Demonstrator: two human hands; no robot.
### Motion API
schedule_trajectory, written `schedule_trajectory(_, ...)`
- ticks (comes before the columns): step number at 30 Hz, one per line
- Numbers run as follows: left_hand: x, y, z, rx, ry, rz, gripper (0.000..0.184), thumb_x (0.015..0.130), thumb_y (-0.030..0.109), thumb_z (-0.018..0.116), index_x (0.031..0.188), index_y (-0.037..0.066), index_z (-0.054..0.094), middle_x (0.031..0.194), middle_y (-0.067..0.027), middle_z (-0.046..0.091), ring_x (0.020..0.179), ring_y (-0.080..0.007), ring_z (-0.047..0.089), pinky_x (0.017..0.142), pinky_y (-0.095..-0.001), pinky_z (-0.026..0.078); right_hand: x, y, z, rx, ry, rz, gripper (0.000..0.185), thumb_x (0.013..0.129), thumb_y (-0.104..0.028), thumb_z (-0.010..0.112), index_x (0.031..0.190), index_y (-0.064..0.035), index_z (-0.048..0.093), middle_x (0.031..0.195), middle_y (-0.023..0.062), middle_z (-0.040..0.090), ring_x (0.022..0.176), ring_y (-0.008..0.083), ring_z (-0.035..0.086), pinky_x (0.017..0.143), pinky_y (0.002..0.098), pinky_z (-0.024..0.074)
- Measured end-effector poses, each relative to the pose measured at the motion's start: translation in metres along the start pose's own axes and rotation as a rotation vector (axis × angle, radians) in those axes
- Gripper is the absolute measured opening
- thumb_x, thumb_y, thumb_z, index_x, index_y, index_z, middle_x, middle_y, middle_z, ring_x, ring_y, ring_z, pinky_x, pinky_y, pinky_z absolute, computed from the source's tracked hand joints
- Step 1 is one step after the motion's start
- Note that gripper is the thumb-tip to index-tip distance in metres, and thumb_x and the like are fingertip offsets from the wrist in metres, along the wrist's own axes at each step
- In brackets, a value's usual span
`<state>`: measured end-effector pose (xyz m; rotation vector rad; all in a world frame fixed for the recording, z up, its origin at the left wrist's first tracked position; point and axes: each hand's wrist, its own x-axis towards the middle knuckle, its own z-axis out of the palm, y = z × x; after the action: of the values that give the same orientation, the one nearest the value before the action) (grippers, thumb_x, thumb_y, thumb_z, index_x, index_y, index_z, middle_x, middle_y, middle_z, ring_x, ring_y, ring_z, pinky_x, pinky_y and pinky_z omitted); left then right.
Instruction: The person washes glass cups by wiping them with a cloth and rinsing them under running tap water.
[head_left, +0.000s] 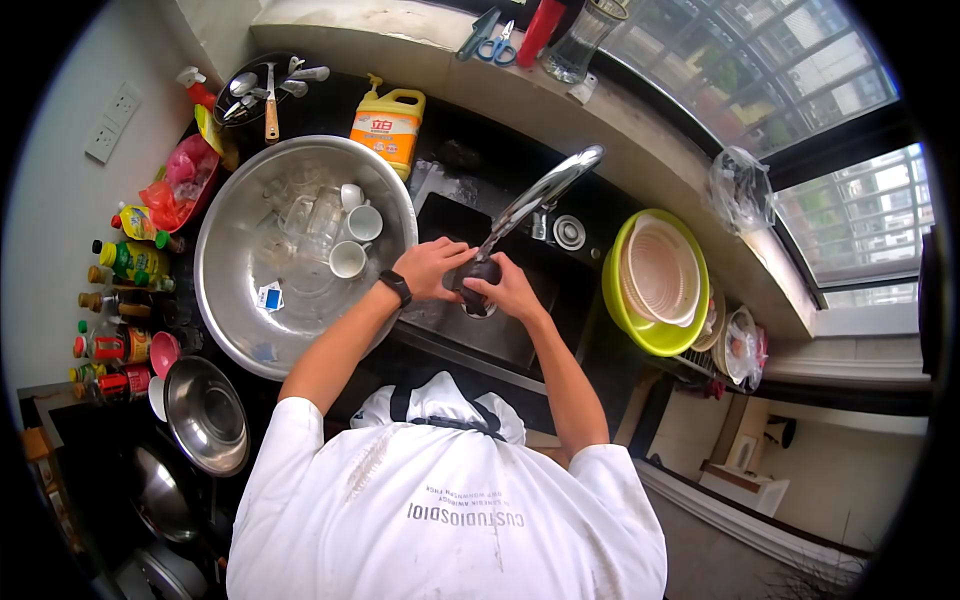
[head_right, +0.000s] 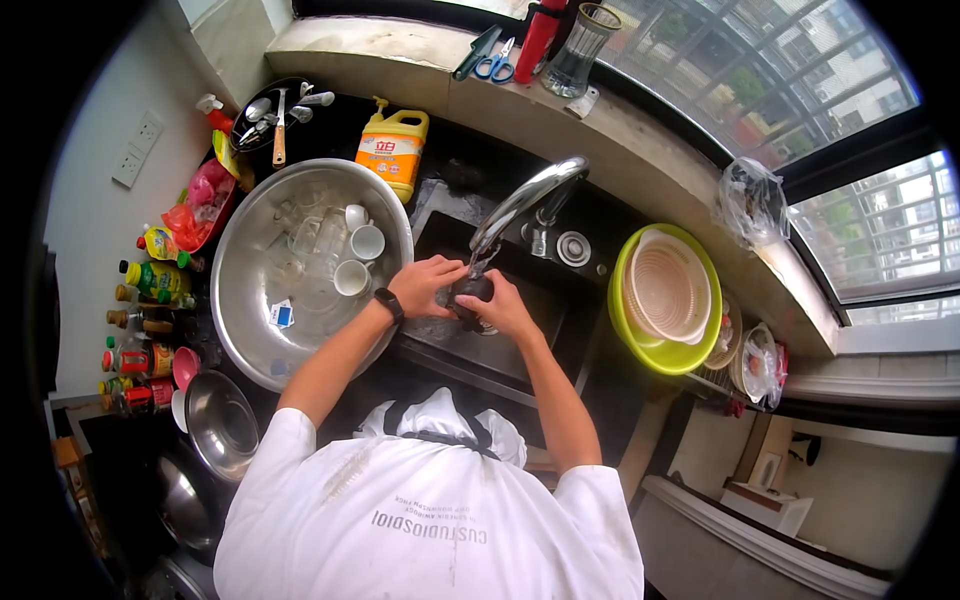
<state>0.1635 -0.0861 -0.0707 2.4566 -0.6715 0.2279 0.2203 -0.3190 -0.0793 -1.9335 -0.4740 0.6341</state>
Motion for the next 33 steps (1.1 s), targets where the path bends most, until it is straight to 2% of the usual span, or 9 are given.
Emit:
schedule_trajectory(3, 0.001, -0.001, 0.002, 0.005, -0.007, 0.020, 0.081, 0.067, 0.039, 0.090, 0.134, 0.007, 0.060, 0.131, -0.0088, 0.063, 0.112, -0.0278, 0.061, 0.094, -0.0389, 0.055, -0.001, -0.018, 0.000, 0.058, 0.026, 0.123, 0.047, 0.088, -0.037, 0.081, 0.106, 0.0018, 0.063, 0.085, 0.0127, 0.070, 0.074, 0.0233, 0.067, 0.073, 0.0377, 0.0550)
schedule_trajectory(5, 0.001, 0.000, 0.002, 0.010, 0.004, 0.036, 0.084, 0.067, 0.041, 0.089, 0.137, 0.007, 0.058, 0.131, -0.0080, 0.063, 0.113, -0.0276, 0.061, 0.095, -0.0384, 0.055, 0.010, 0.003, 0.004, -0.172, 0.170, 0.005, 0.033, 0.099, -0.033, 0.069, 0.095, -0.0002, 0.065, 0.078, 0.0072, 0.068, 0.064, 0.0128, 0.061, 0.054, 0.0317, 0.0469)
schedule_trajectory(9, 0.000, 0.000, 0.001, 0.002, 0.035, 0.060, 0.080, 0.067, 0.040, 0.089, 0.134, 0.007, 0.060, 0.132, -0.0085, 0.062, 0.112, -0.0282, 0.061, 0.094, -0.0385, 0.055, 0.018, 0.011, 0.012, -0.176, 0.261, -0.052, 0.034, 0.102, -0.034, 0.063, 0.094, -0.0008, 0.065, 0.078, 0.0072, 0.068, 0.061, 0.0148, 0.060, 0.054, 0.0349, 0.0435)
schedule_trajectory(11, 0.000, 0.001, -0.001, 0.010, 0.030, 0.062, 0.080, 0.067, 0.039, 0.089, 0.134, 0.008, 0.060, 0.131, -0.0082, 0.062, 0.113, -0.0284, 0.060, 0.095, -0.0390, 0.055, 0.011, 0.002, 0.008, 0.089, 0.133, 0.055, 0.034, 0.097, -0.034, 0.070, 0.097, -0.0008, 0.064, 0.081, 0.0094, 0.069, 0.068, 0.0194, 0.064, 0.064, 0.0368, 0.0497)
schedule_trajectory(14, 0.002, 0.001, -0.002, 0.031, -0.005, 0.073, 0.083, 0.066, 0.038, 0.090, 0.137, 0.009, 0.060, 0.130, -0.0076, 0.062, 0.114, -0.0286, 0.059, 0.097, -0.0398, 0.053, -0.004, -0.008, 0.011, -0.028, 0.128, -0.151, 0.037, 0.091, -0.035, 0.077, 0.101, -0.0011, 0.064, 0.086, 0.0099, 0.070, 0.077, 0.0205, 0.066, 0.073, 0.0371, 0.0528)
schedule_trajectory(17, 0.001, 0.001, -0.002, 0.050, -0.042, 0.072, 0.086, 0.065, 0.037, 0.090, 0.140, 0.010, 0.058, 0.129, -0.0072, 0.061, 0.115, -0.0286, 0.058, 0.099, -0.0405, 0.051, -0.004, -0.008, 0.014, -0.049, 0.110, -0.107, 0.043, 0.085, -0.035, 0.083, 0.105, -0.0022, 0.064, 0.091, 0.0116, 0.070, 0.086, 0.0201, 0.068, 0.080, 0.0352, 0.0540)
schedule_trajectory(23, 0.003, -0.001, -0.002, 0.032, -0.050, 0.065, 0.090, 0.065, 0.040, 0.090, 0.142, 0.010, 0.056, 0.129, -0.0080, 0.062, 0.116, -0.0285, 0.057, 0.101, -0.0396, 0.051, 0.005, -0.010, 0.014, -0.077, 0.149, -0.057, 0.037, 0.096, -0.035, 0.070, 0.095, 0.0019, 0.064, 0.080, 0.0124, 0.068, 0.072, 0.0172, 0.059, 0.066, 0.0356, 0.0476)
schedule_trajectory(28, 0.004, 0.005, -0.009, -0.099, 0.020, -0.086, 0.086, 0.072, 0.048, 0.085, 0.142, 0.009, 0.055, 0.124, -0.0092, 0.065, 0.117, -0.0290, 0.060, 0.100, -0.0397, 0.051, 0.016, 0.015, 0.011, 0.200, 0.239, -0.043, 0.038, 0.108, -0.035, 0.054, 0.096, -0.0012, 0.066, 0.078, -0.0030, 0.059, 0.072, 0.0077, 0.050, 0.067, 0.0281, 0.0431)
schedule_trajectory(33, 0.005, 0.007, -0.011, -0.143, -0.036, -0.110, 0.086, 0.072, 0.049, 0.085, 0.142, 0.009, 0.055, 0.121, -0.0093, 0.066, 0.115, -0.0289, 0.061, 0.098, -0.0394, 0.052, 0.001, 0.007, 0.002, 0.445, 0.097, 0.032, 0.026, 0.105, -0.030, 0.062, 0.111, -0.0042, 0.064, 0.094, -0.0040, 0.064, 0.085, 0.0047, 0.055, 0.074, 0.0240, 0.0460)
